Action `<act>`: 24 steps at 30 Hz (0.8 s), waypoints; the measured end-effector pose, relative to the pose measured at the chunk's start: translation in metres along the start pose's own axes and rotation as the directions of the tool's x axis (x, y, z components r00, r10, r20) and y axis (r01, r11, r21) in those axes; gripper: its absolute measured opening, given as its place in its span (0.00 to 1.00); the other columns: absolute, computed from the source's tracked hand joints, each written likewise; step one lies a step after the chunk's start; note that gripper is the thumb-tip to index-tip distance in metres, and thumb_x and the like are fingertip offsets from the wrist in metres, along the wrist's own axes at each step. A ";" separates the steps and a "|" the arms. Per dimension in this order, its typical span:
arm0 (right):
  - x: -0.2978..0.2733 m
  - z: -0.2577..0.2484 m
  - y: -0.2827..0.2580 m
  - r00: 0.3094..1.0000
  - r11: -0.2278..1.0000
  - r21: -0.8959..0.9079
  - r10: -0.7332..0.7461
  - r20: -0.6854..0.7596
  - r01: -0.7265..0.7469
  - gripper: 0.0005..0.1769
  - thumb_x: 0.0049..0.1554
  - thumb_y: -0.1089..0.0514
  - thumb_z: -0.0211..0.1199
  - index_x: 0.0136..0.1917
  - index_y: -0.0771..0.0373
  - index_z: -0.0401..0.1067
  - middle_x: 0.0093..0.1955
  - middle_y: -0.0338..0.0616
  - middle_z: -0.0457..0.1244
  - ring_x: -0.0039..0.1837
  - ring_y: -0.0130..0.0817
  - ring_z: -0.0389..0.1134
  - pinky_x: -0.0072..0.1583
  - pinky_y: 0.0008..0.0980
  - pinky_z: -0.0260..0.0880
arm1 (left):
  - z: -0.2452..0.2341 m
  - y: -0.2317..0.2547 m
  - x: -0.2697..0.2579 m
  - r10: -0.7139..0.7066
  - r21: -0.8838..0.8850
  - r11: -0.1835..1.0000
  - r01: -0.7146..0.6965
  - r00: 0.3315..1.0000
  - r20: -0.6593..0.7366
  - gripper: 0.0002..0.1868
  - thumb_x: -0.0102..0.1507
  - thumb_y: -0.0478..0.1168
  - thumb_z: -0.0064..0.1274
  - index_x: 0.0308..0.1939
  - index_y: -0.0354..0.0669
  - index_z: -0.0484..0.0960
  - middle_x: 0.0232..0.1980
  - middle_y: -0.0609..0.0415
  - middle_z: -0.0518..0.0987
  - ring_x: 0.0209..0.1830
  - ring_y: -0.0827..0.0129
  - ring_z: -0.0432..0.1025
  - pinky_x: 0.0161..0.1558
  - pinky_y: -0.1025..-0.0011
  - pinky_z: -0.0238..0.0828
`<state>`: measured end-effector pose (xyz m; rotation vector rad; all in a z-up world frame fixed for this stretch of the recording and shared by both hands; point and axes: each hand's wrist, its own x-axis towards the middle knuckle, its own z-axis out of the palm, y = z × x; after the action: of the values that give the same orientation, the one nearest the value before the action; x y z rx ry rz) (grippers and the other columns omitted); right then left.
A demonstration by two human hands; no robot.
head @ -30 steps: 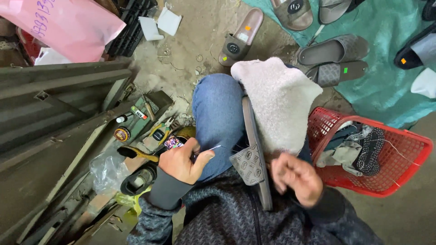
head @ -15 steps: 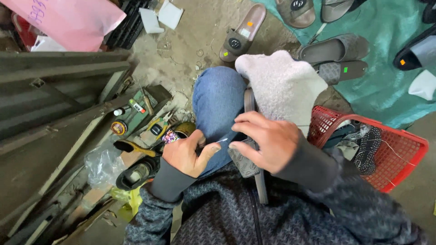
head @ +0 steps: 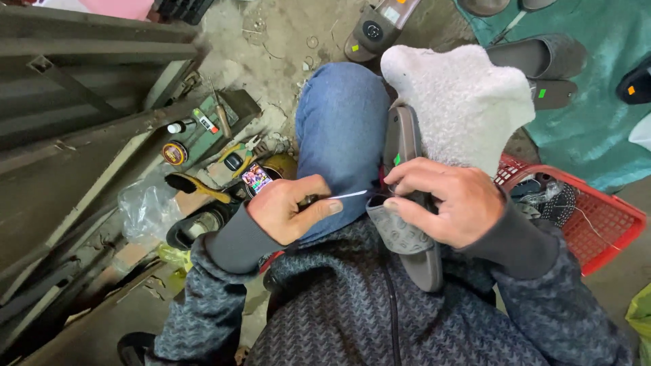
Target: Repairing and stitching sandals and slippers using hand tools and thread in a workshop.
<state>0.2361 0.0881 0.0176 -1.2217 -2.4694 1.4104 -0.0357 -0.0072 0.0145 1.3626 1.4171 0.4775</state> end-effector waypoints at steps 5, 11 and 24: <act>-0.010 -0.007 0.013 1.000 0.992 0.126 0.032 0.000 -0.031 0.15 0.62 0.44 0.61 0.35 0.44 0.76 0.39 0.20 0.71 0.39 0.38 0.74 0.44 0.31 0.73 | 0.014 0.015 0.012 0.083 0.042 0.995 -0.087 0.993 0.085 0.13 0.72 0.47 0.50 0.33 0.50 0.76 0.20 0.48 0.73 0.19 0.45 0.71 0.22 0.58 0.69; -0.018 0.000 0.022 0.987 0.967 0.217 0.150 -0.051 -0.136 0.04 0.58 0.48 0.66 0.47 0.37 0.80 0.32 0.23 0.70 0.35 0.24 0.70 0.42 0.27 0.72 | 0.018 0.042 0.020 0.143 0.170 0.974 -0.149 0.989 0.049 0.15 0.74 0.48 0.45 0.34 0.50 0.76 0.19 0.53 0.71 0.18 0.49 0.71 0.20 0.59 0.68; -0.022 0.001 0.002 0.976 0.801 0.598 0.152 -0.158 -0.029 0.06 0.63 0.57 0.63 0.52 0.55 0.79 0.43 0.39 0.76 0.47 0.20 0.74 0.52 0.30 0.75 | 0.029 0.024 0.013 0.056 0.346 0.937 -0.046 0.998 -0.020 0.16 0.74 0.50 0.45 0.34 0.52 0.78 0.20 0.57 0.73 0.16 0.55 0.72 0.21 0.60 0.69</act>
<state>0.2523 0.0731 0.0225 -1.2527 -1.6462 1.7880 0.0028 0.0000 0.0195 1.6819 1.5431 0.2898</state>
